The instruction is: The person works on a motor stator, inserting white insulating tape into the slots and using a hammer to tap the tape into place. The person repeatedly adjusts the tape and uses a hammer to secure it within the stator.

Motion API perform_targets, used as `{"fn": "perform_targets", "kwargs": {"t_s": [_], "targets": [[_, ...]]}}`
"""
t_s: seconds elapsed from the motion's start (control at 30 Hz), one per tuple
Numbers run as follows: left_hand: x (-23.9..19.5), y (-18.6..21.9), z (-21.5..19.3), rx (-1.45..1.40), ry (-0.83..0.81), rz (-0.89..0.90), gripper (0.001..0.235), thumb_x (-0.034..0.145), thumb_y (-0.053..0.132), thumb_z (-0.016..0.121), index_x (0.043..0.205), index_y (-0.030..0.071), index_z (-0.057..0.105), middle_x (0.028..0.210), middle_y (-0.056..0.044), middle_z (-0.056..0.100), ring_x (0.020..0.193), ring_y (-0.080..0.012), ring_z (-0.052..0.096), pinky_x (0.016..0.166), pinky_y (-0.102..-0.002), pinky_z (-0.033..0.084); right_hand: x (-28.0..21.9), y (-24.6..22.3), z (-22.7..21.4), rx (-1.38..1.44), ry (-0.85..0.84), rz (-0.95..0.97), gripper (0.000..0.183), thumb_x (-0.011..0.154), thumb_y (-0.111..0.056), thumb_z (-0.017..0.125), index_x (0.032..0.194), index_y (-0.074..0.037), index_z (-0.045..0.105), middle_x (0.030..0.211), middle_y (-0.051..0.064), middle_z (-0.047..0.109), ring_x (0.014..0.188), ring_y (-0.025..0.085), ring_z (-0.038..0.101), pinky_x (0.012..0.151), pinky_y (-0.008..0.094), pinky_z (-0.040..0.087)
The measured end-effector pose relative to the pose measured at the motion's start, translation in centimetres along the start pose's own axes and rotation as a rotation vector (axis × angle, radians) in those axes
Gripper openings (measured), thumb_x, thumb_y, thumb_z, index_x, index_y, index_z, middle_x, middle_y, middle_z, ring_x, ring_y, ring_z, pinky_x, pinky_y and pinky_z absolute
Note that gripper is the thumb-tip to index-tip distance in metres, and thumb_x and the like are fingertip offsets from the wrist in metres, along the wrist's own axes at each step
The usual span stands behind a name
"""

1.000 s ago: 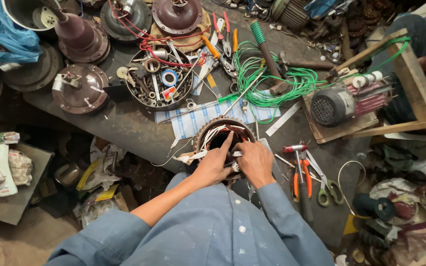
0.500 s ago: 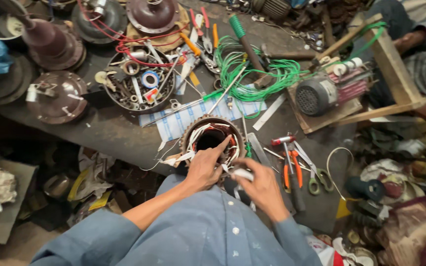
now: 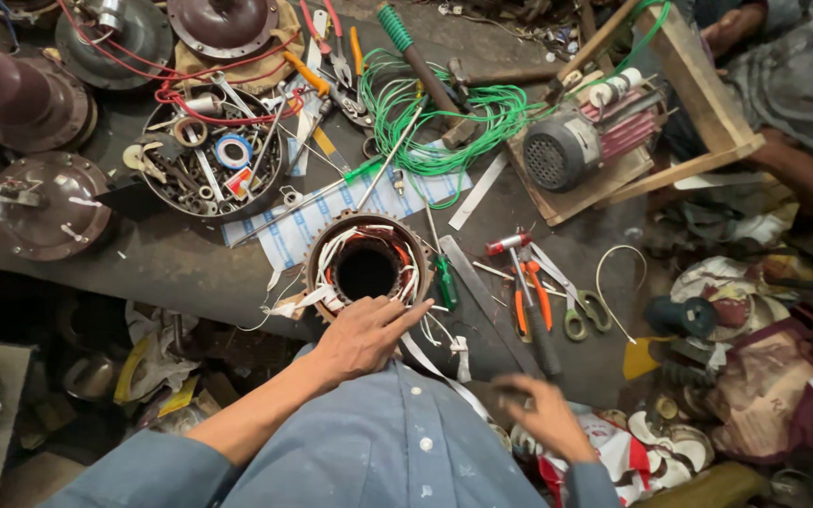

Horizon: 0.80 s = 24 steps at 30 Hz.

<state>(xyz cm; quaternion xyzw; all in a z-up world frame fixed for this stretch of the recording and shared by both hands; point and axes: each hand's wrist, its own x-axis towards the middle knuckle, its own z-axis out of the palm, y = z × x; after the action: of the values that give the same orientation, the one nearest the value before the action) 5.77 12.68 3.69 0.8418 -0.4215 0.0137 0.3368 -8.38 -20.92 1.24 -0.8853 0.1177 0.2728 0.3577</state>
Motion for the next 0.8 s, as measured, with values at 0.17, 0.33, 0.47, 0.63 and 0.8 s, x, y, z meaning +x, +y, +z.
{"fn": "perform_targets", "kwargs": {"t_s": [0.17, 0.33, 0.47, 0.63, 0.8], "targets": [[-0.5, 1.3, 0.0, 0.073, -0.014, -0.033, 0.074, 0.075, 0.009, 0.071, 0.147, 0.011, 0.055, 0.094, -0.005, 0.055, 0.086, -0.0242, 0.06, 0.073, -0.036, 0.051, 7.4, 0.6, 2.7, -0.101, 0.301, -0.045, 0.031, 0.081, -0.026, 0.076, 0.107, -0.01, 0.07, 0.104, 0.011, 0.076, 0.099, 0.032, 0.073, 0.085, 0.043, 0.057], [-1.0, 2.7, -0.2, -0.044, 0.046, -0.094, 0.072, 0.072, 0.009, 0.072, 0.141, 0.009, 0.056, 0.099, -0.01, 0.058, 0.094, -0.032, 0.062, 0.079, -0.041, 0.052, 10.7, 1.0, 4.6, -0.369, 0.21, 0.06, 0.025, 0.085, -0.026, 0.073, 0.105, -0.011, 0.07, 0.1, 0.012, 0.076, 0.1, 0.037, 0.07, 0.083, 0.048, 0.054], [-1.6, 3.9, 0.3, -0.166, 0.005, -0.305, 0.064, 0.078, 0.003, 0.07, 0.141, 0.01, 0.058, 0.094, -0.011, 0.06, 0.089, -0.032, 0.062, 0.077, -0.043, 0.051, 10.5, 3.7, 2.8, -0.088, 0.227, -0.117, 0.019, 0.084, -0.021, 0.069, 0.097, -0.012, 0.079, 0.097, 0.013, 0.078, 0.093, 0.034, 0.074, 0.083, 0.041, 0.058], [-2.7, 4.8, 1.7, -0.173, 0.08, -0.314, 0.055, 0.079, -0.003, 0.068, 0.133, 0.008, 0.063, 0.094, -0.011, 0.059, 0.088, -0.0317, 0.062, 0.078, -0.042, 0.052, 7.7, 6.2, -2.9, 0.145, 0.069, -0.096, 0.028, 0.081, -0.014, 0.072, 0.109, -0.013, 0.079, 0.095, 0.007, 0.083, 0.089, 0.021, 0.08, 0.081, 0.031, 0.059], [-3.2, 5.8, 3.2, -0.202, 0.102, -0.344, 0.048, 0.083, -0.003, 0.068, 0.13, 0.008, 0.066, 0.094, -0.011, 0.059, 0.086, -0.031, 0.062, 0.075, -0.042, 0.052, 4.0, 4.2, -8.6, -0.186, 0.225, -0.215, 0.02, 0.085, -0.014, 0.077, 0.103, -0.011, 0.081, 0.087, 0.011, 0.074, 0.078, 0.023, 0.071, 0.074, 0.035, 0.055]]}}
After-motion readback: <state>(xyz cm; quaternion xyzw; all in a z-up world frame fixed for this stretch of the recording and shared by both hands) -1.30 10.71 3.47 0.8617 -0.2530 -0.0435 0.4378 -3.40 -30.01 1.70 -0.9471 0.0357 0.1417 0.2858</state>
